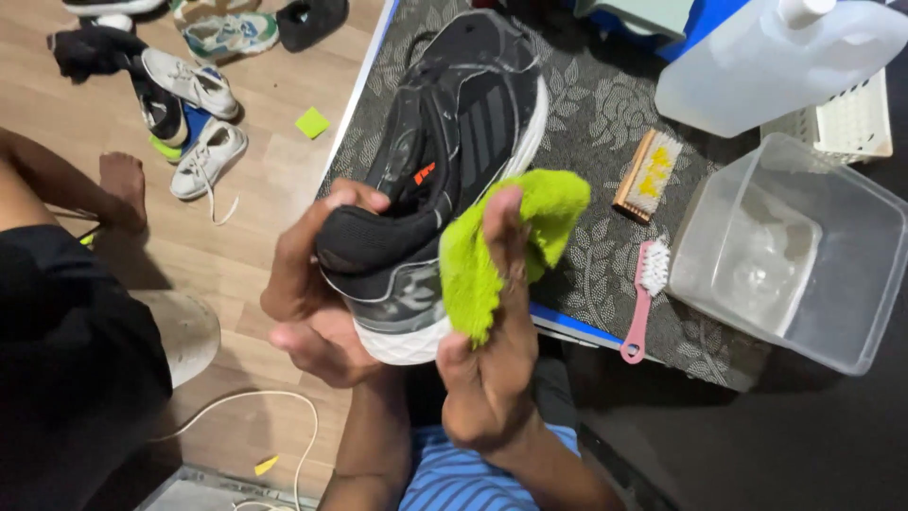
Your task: Cleaning and brushing the upper part of a black sneaker using a brush and cleaning solution.
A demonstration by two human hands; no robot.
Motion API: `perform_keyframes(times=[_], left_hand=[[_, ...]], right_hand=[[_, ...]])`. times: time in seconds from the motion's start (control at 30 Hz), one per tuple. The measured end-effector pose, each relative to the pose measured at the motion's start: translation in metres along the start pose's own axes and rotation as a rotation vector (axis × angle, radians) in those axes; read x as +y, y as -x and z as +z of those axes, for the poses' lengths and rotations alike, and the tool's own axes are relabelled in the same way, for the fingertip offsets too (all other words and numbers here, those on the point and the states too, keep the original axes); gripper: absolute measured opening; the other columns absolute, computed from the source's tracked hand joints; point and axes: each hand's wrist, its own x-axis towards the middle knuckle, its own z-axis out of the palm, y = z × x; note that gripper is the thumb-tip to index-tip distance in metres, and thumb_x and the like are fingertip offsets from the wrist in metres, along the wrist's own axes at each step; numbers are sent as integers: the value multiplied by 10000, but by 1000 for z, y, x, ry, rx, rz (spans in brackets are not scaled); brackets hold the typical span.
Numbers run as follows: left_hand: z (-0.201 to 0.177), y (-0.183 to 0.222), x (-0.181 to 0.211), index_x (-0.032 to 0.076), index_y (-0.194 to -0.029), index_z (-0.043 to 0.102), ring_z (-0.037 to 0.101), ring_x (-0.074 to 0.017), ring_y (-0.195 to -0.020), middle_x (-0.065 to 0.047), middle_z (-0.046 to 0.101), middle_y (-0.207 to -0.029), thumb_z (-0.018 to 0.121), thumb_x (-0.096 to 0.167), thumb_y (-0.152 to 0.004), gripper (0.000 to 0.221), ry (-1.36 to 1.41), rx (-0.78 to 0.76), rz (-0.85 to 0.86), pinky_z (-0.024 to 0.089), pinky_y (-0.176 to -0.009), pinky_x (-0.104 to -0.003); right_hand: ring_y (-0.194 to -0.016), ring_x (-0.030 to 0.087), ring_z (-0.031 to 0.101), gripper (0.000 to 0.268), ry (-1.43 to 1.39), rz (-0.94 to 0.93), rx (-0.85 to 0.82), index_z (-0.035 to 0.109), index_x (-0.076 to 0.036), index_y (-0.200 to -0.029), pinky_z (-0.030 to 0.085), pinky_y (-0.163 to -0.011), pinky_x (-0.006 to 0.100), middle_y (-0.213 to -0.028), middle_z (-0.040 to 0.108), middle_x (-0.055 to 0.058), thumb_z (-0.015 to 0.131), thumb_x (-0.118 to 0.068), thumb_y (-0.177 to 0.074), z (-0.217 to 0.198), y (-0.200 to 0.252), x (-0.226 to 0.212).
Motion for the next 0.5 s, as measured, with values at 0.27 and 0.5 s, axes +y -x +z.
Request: perform_keyframes(times=[0.27, 0.5], left_hand=[[10, -3, -8, -13, -1183, 727, 693, -247, -1066, -194, 745, -1176, 201, 811, -957, 1003, -294, 50, -124, 540, -972, -332], [13, -13, -23, -64, -1185, 725, 660, -316, -1122, -204, 721, -1201, 237, 762, -902, 1000, 53, 220, -111, 524, -1072, -386]], right_hand=[[-1447, 231, 523, 586, 412, -336, -243, 608, 22, -1416, 129, -1230, 468, -1500, 582, 135, 225, -307, -1118, 1, 6, -24], [-1453, 322, 508, 644, -520, -17, -500, 587, 3, -1411, 151, -1293, 551, -1515, 528, 180, 309, -519, -1157, -96, 27, -12]])
